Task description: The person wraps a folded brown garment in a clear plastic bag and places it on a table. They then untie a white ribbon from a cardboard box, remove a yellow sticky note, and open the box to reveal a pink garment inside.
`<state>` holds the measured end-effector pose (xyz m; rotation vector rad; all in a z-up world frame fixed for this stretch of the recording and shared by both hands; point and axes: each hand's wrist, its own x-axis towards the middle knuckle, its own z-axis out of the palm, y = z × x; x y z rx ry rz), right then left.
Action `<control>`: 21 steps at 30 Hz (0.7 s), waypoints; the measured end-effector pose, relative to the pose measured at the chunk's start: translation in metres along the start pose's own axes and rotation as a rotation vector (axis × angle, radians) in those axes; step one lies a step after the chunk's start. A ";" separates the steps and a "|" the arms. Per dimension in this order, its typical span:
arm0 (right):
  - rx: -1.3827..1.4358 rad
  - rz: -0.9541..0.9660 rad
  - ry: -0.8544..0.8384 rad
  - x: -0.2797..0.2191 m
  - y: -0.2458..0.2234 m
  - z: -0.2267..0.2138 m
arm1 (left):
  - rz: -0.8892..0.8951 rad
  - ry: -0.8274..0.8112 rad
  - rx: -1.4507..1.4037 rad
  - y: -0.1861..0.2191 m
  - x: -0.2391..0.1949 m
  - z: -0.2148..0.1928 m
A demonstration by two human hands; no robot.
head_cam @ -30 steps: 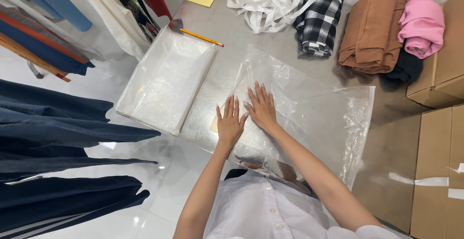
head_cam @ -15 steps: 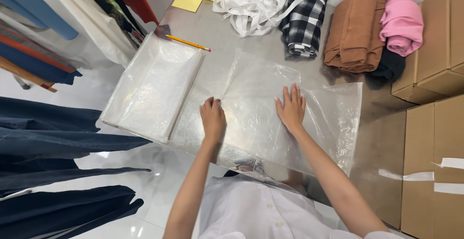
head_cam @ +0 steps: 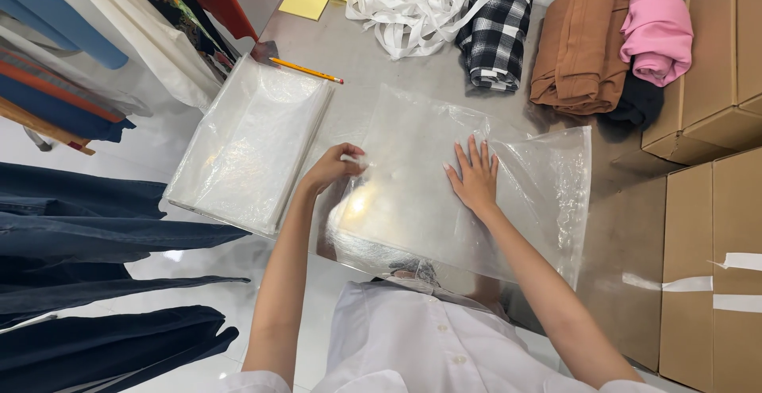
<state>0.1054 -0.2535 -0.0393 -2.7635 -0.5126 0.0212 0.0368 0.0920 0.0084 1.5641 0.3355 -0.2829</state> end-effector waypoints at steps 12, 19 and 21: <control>-0.043 0.041 0.017 0.004 -0.007 0.006 | -0.071 -0.032 0.428 -0.064 -0.032 -0.014; 0.337 -0.723 0.079 0.023 -0.134 0.032 | -0.038 0.198 0.349 -0.081 -0.058 0.011; 0.130 -0.659 -0.415 0.009 -0.167 0.017 | -0.045 0.223 0.424 -0.091 -0.058 0.006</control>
